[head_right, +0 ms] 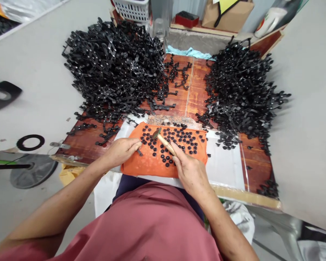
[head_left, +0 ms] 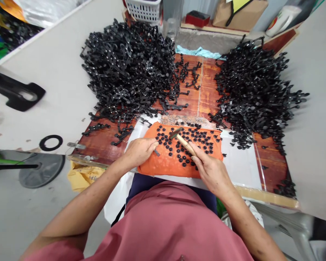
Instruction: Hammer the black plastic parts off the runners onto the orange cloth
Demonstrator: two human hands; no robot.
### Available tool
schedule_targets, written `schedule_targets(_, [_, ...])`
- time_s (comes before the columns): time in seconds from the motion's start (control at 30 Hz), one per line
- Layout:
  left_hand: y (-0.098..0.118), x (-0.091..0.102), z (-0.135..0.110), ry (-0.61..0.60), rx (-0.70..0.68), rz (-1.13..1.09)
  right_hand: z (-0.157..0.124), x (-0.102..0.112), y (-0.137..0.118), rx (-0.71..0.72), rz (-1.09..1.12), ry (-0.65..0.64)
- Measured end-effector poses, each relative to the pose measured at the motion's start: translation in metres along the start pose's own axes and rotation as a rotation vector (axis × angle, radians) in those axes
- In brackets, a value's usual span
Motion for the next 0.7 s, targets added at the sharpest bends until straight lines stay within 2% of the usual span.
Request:
schedule_targets(0.33, [-0.003,-0.001,0.002,-0.064,0.007,0.072,0.001,-0.003,-0.008,0.028,-0.039,-0.073])
schedule_targets(0.53, [-0.001,-0.002,0.004,-0.052,0.030,0.121,0.005,0.002,-0.029,0.153,-0.107,0.019])
schedule_targets(0.7, [-0.004,-0.007,0.004,-0.046,0.027,0.077,0.010,-0.014,-0.035,0.121,-0.309,-0.087])
Point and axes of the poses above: each hand's wrist, its own z-axis towards the middle knuckle, its own x-axis out of the back of the hand, y = z × x, the point moved 6 cm from there along z, towards the middle knuckle, and after that the axes turned 6 degrees about z, right-handed, at the moved point
